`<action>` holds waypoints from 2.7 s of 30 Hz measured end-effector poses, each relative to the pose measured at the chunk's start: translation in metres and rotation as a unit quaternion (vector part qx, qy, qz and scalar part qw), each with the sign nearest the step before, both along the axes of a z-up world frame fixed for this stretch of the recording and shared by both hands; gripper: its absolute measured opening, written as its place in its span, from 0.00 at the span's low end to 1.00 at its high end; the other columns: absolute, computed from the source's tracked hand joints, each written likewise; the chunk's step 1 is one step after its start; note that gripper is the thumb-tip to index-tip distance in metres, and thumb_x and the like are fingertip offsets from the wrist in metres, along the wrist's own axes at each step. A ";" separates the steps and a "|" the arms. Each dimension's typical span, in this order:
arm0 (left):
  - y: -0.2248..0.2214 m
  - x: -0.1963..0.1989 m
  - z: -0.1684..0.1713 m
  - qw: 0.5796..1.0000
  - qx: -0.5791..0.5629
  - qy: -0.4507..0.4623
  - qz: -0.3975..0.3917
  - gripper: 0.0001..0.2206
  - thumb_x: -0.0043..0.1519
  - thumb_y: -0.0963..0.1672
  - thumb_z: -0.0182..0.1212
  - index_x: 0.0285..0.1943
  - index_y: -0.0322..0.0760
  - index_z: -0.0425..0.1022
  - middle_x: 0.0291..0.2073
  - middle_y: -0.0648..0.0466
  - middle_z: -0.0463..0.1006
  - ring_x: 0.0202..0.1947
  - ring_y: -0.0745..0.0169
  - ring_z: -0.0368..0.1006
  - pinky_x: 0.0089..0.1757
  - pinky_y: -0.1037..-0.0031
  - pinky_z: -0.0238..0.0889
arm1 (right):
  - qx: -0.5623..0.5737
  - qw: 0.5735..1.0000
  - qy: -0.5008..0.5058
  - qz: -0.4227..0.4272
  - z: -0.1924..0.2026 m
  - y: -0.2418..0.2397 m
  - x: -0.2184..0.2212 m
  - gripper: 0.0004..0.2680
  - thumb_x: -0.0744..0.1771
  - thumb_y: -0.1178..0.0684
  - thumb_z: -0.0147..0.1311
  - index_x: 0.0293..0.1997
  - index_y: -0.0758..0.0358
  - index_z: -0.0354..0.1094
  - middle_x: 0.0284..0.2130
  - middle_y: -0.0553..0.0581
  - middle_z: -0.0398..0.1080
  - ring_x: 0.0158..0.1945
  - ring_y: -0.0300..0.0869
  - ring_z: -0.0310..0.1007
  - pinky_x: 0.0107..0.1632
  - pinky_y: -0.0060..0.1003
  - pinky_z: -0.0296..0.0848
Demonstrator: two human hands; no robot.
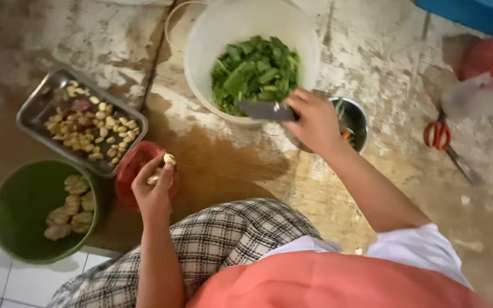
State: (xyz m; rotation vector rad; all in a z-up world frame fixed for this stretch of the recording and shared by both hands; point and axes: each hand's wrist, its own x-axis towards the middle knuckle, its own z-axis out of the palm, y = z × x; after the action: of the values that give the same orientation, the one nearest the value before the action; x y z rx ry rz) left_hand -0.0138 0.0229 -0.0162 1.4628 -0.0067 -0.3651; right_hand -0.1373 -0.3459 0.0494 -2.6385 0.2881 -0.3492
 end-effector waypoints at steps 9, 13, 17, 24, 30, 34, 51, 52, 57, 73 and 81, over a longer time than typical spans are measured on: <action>0.000 -0.007 -0.004 0.999 0.038 -0.008 -0.036 0.13 0.63 0.39 0.66 0.57 0.27 0.79 0.34 0.61 0.78 0.28 0.79 0.66 0.29 0.87 0.58 | 0.129 0.986 0.056 -0.084 -0.010 -0.088 0.040 0.11 0.58 0.51 0.76 0.37 0.57 0.78 0.31 0.52 0.72 0.33 0.39 0.70 0.37 0.38 0.72; 0.000 -0.006 -0.008 0.998 0.059 0.004 -0.029 0.14 0.64 0.40 0.67 0.58 0.27 0.80 0.33 0.60 0.77 0.28 0.79 0.67 0.29 0.87 0.58 | 0.099 0.994 0.001 -0.038 -0.026 -0.128 0.067 0.15 0.58 0.50 0.81 0.41 0.60 0.79 0.34 0.53 0.73 0.35 0.39 0.71 0.37 0.39 0.69; -0.004 -0.004 -0.013 0.999 0.016 0.036 -0.033 0.16 0.64 0.40 0.66 0.61 0.28 0.78 0.35 0.60 0.79 0.28 0.80 0.65 0.29 0.87 0.56 | 0.117 0.993 0.004 -0.031 -0.041 -0.163 0.092 0.17 0.58 0.48 0.80 0.44 0.63 0.79 0.34 0.52 0.74 0.34 0.39 0.72 0.37 0.40 0.69; -0.005 0.006 -0.030 0.993 -0.075 0.087 -0.014 0.18 0.66 0.40 0.65 0.66 0.32 0.78 0.33 0.59 0.75 0.25 0.80 0.58 0.27 0.85 0.51 | 0.088 0.993 0.035 -0.069 -0.046 -0.190 0.119 0.18 0.63 0.45 0.79 0.48 0.64 0.76 0.30 0.59 0.72 0.31 0.39 0.72 0.36 0.40 0.73; 0.003 0.025 -0.060 0.978 -0.156 0.111 0.086 0.16 0.68 0.39 0.60 0.65 0.30 0.77 0.43 0.58 0.77 0.35 0.77 0.68 0.35 0.84 0.62 | 0.162 0.972 -0.140 -0.094 -0.035 -0.115 0.104 0.15 0.68 0.54 0.72 0.54 0.65 0.68 0.42 0.55 0.73 0.36 0.39 0.72 0.37 0.34 0.69; 0.009 0.043 -0.068 0.960 -0.180 0.156 0.150 0.11 0.67 0.39 0.56 0.57 0.31 0.76 0.42 0.55 0.79 0.38 0.69 0.75 0.38 0.77 0.70 | -0.063 0.958 -0.281 0.000 -0.051 -0.024 0.084 0.10 0.66 0.71 0.64 0.46 0.70 0.66 0.45 0.64 0.70 0.47 0.58 0.74 0.51 0.48 0.75; 0.045 0.077 -0.078 0.815 -0.168 0.274 0.483 0.19 0.66 0.55 0.62 0.44 0.36 0.73 0.26 0.57 0.70 0.25 0.67 0.67 0.25 0.75 0.60 | 0.140 0.975 0.169 0.027 -0.259 0.235 0.324 0.19 0.64 0.41 0.67 0.51 0.66 0.74 0.35 0.62 0.79 0.40 0.52 0.78 0.49 0.55 0.68; 0.046 0.078 -0.075 0.808 -0.185 0.279 0.485 0.22 0.65 0.57 0.61 0.43 0.36 0.73 0.26 0.57 0.70 0.24 0.66 0.66 0.24 0.75 0.60 | 0.164 0.972 0.166 0.030 -0.261 0.236 0.326 0.18 0.65 0.42 0.66 0.52 0.67 0.74 0.35 0.63 0.79 0.39 0.53 0.78 0.47 0.53 0.71; 0.056 0.087 -0.072 0.759 -0.242 0.270 0.540 0.27 0.61 0.63 0.53 0.45 0.42 0.72 0.29 0.60 0.74 0.23 0.69 0.67 0.23 0.76 0.57 | 0.256 0.939 0.230 -0.012 -0.267 0.215 0.325 0.12 0.68 0.45 0.59 0.48 0.64 0.77 0.31 0.64 0.78 0.33 0.54 0.80 0.40 0.49 0.77; 0.081 0.103 -0.148 0.763 -0.287 0.319 0.484 0.13 0.71 0.48 0.47 0.43 0.35 0.68 0.28 0.52 0.68 0.24 0.63 0.64 0.25 0.74 0.57 | 0.252 0.958 -0.084 -0.112 -0.229 0.153 0.274 0.18 0.68 0.48 0.66 0.57 0.72 0.67 0.44 0.61 0.75 0.44 0.45 0.77 0.47 0.44 0.80; 0.071 0.137 -0.125 0.782 -0.279 0.380 0.409 0.16 0.74 0.49 0.44 0.45 0.32 0.69 0.29 0.52 0.67 0.24 0.65 0.63 0.24 0.77 0.59 | 0.247 0.911 0.329 -0.031 -0.183 0.235 0.180 0.36 0.61 0.34 0.68 0.72 0.61 0.51 0.61 0.56 0.65 0.24 0.38 0.72 0.21 0.31 0.70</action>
State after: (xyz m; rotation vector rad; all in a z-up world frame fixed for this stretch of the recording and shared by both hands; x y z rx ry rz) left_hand 0.1232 0.0938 -0.1416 0.5405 1.0634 -0.1765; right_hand 0.0432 -0.1107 -0.1336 -2.1554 0.5844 0.5524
